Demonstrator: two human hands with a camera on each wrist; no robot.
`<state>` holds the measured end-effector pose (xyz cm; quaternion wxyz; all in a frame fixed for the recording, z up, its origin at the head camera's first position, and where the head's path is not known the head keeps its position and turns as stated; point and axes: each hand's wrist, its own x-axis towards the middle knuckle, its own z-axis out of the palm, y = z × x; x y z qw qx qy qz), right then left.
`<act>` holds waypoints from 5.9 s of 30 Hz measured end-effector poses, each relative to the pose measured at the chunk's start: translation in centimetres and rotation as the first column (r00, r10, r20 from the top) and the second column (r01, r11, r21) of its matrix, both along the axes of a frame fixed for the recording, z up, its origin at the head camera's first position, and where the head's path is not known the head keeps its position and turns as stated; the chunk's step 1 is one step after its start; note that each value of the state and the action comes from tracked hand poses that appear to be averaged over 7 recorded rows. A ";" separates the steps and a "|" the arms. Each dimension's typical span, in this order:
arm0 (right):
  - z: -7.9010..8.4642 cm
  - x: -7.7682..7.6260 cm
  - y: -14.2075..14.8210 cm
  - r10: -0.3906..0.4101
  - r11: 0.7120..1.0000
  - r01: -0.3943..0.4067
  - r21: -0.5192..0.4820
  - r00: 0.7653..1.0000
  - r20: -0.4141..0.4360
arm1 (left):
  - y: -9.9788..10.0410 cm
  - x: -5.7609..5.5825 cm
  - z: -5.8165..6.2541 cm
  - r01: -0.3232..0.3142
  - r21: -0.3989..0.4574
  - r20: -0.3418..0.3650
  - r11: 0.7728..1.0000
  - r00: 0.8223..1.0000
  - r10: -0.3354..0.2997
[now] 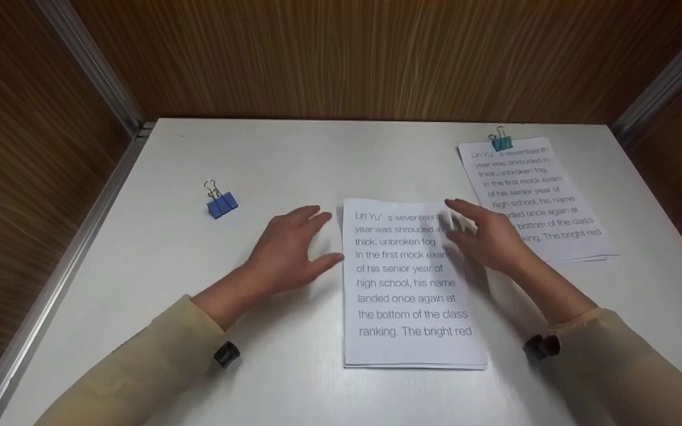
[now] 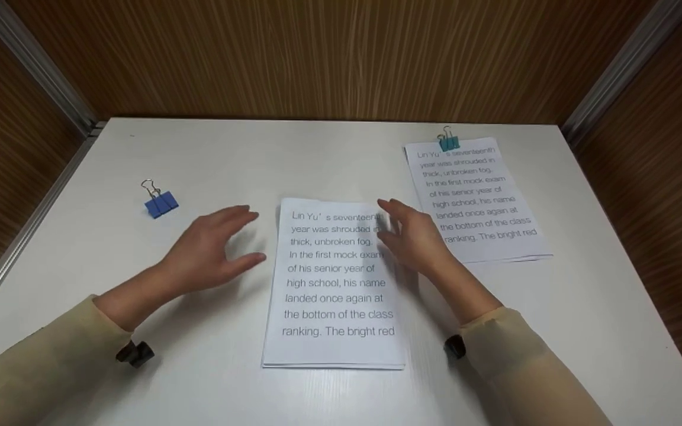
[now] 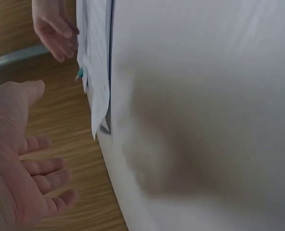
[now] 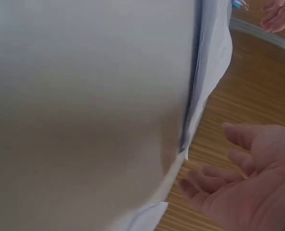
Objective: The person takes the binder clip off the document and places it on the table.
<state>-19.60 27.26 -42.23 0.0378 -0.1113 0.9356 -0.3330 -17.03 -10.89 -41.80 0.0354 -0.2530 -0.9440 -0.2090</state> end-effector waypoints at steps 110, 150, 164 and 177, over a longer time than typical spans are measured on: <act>-0.9 1.6 -14.8 0.393 0.778 -0.454 0.435 0.891 0.227 | -10.5 -0.8 -2.1 0.156 -0.375 0.320 0.914 0.947 -0.030; 0.4 4.5 18.7 -0.112 0.892 0.006 0.451 0.971 0.209 | 22.3 -1.0 -1.0 0.418 -0.446 0.116 0.791 0.904 -0.413; 1.0 4.3 18.4 -0.141 0.867 -0.012 0.498 0.953 0.268 | 25.1 -0.5 -2.1 0.455 -0.402 0.202 0.794 0.890 -0.408; 1.3 5.1 15.9 -0.097 0.851 -0.053 0.522 0.962 0.254 | 24.3 -1.0 -2.1 0.467 -0.355 0.247 0.810 0.882 -0.401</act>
